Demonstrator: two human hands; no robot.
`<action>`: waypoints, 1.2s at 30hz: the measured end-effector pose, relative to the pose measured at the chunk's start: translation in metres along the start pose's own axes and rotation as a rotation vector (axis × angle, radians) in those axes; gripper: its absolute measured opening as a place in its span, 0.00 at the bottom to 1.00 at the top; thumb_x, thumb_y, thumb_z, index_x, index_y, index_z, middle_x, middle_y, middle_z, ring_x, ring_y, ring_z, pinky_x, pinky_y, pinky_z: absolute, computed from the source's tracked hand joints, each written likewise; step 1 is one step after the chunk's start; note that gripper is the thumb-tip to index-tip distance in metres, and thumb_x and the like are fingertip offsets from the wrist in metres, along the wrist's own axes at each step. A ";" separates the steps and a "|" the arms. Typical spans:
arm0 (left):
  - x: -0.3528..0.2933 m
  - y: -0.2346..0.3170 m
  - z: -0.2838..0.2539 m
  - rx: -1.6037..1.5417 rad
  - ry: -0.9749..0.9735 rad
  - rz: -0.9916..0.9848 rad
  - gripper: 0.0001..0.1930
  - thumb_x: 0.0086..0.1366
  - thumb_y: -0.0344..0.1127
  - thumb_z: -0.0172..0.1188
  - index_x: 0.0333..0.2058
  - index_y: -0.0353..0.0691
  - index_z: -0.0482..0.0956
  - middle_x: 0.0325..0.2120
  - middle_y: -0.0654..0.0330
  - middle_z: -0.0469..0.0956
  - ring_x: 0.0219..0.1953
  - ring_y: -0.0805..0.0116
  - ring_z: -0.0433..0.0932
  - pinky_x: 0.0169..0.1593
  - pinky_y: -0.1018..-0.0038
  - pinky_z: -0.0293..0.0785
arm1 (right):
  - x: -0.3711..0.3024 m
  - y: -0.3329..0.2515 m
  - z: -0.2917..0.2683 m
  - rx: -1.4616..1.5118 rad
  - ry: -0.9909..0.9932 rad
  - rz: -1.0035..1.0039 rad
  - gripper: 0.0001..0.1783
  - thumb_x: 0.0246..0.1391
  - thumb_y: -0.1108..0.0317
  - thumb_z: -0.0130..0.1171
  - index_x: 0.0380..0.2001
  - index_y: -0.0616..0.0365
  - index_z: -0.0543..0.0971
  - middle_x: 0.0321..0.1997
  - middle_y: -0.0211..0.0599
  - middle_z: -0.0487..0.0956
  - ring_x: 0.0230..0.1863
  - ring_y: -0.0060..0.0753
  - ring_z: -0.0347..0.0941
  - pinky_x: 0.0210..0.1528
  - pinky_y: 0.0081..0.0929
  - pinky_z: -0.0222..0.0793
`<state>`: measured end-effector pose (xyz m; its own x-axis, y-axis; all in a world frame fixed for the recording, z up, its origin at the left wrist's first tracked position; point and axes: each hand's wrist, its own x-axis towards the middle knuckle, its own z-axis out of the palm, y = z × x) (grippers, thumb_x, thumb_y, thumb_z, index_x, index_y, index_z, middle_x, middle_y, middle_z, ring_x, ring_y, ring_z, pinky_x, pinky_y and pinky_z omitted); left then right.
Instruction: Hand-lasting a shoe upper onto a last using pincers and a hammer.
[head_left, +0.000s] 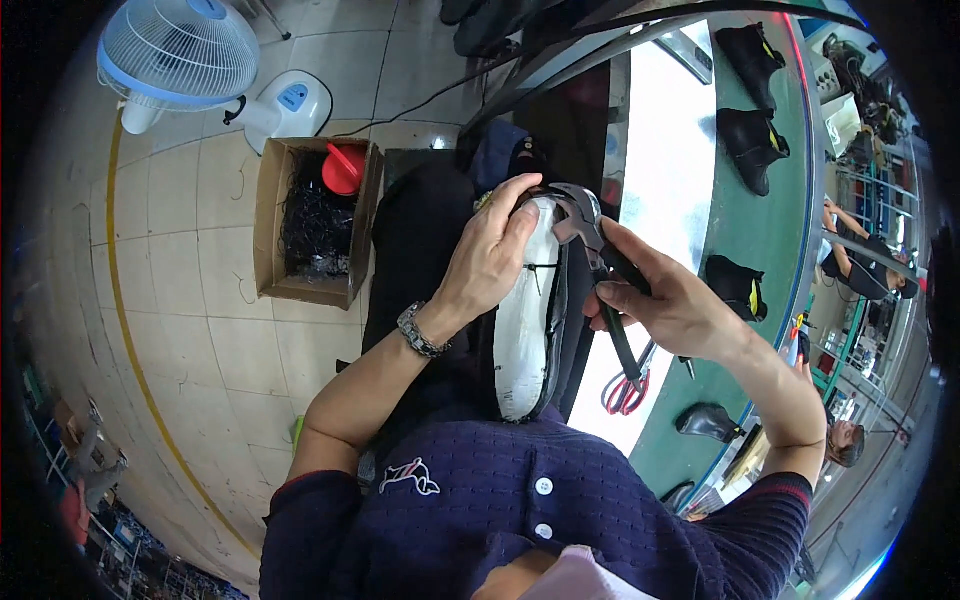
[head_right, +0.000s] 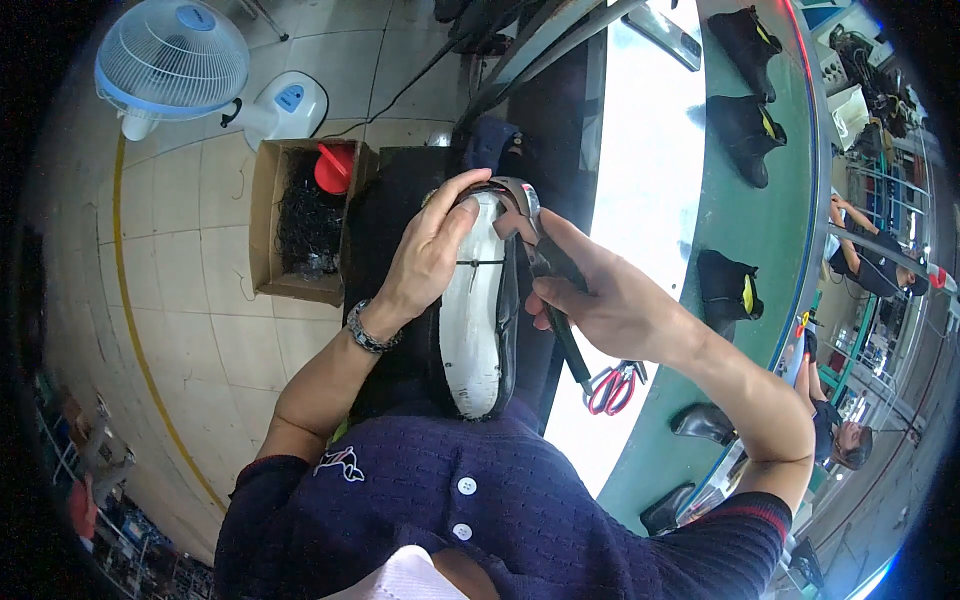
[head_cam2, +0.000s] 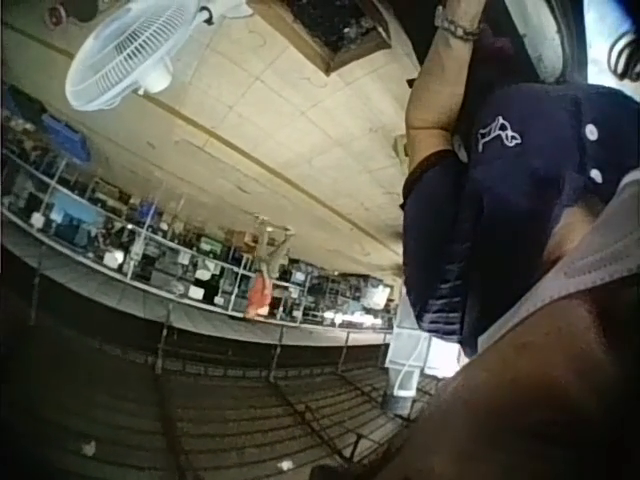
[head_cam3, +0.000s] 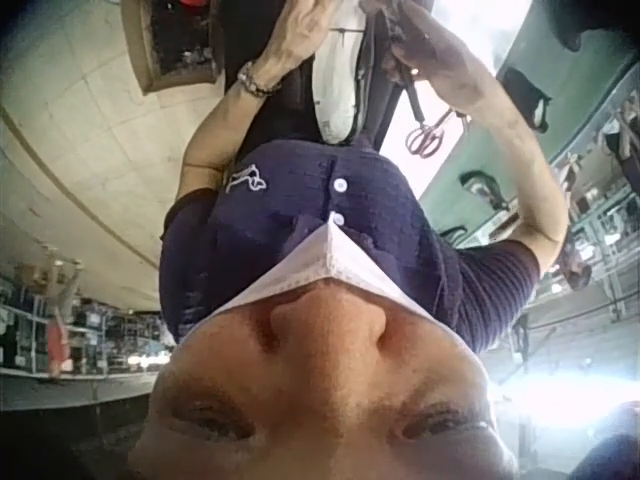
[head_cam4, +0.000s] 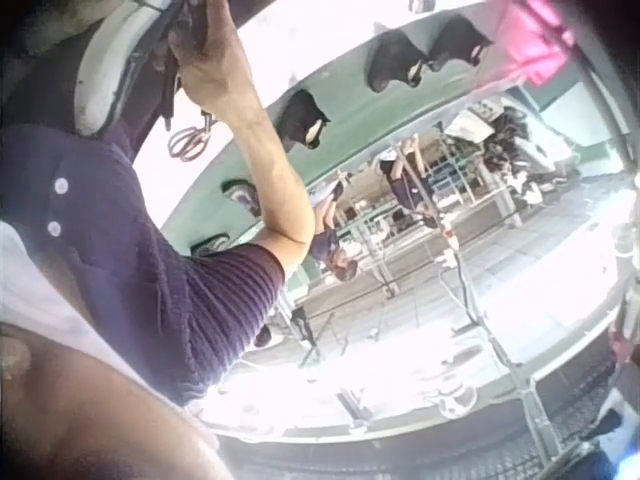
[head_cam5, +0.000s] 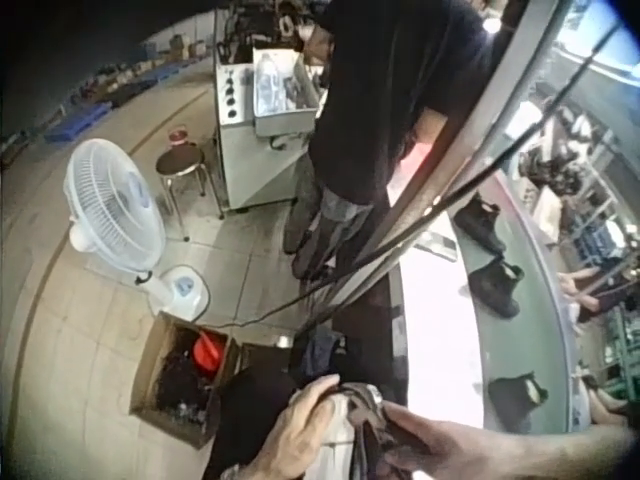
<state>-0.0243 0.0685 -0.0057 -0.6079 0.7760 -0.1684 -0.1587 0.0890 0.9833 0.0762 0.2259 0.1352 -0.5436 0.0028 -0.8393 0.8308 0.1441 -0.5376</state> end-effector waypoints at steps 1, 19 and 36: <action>0.000 0.000 -0.001 -0.007 0.003 -0.003 0.20 0.72 0.38 0.42 0.58 0.38 0.68 0.49 0.49 0.74 0.51 0.61 0.73 0.56 0.71 0.66 | 0.001 -0.004 0.000 0.039 0.012 0.032 0.37 0.66 0.69 0.48 0.71 0.55 0.42 0.41 0.43 0.79 0.43 0.34 0.78 0.50 0.35 0.76; 0.002 0.000 0.009 -0.133 0.089 -0.085 0.15 0.70 0.30 0.48 0.52 0.33 0.75 0.41 0.58 0.79 0.41 0.76 0.75 0.47 0.79 0.70 | 0.014 0.040 0.052 0.062 0.282 -0.200 0.36 0.65 0.74 0.47 0.71 0.52 0.44 0.28 0.35 0.73 0.27 0.25 0.71 0.30 0.27 0.73; -0.016 0.014 -0.020 0.333 0.099 0.291 0.11 0.62 0.24 0.57 0.44 0.31 0.79 0.44 0.50 0.80 0.43 0.58 0.82 0.46 0.73 0.77 | -0.002 0.046 0.024 -0.600 0.359 -0.323 0.32 0.61 0.74 0.51 0.66 0.55 0.54 0.22 0.48 0.77 0.23 0.50 0.77 0.31 0.44 0.73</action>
<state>-0.0326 0.0446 0.0096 -0.6641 0.7365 0.1282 0.2784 0.0845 0.9567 0.1185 0.2087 0.1102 -0.8388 0.1754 -0.5154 0.4728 0.7040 -0.5299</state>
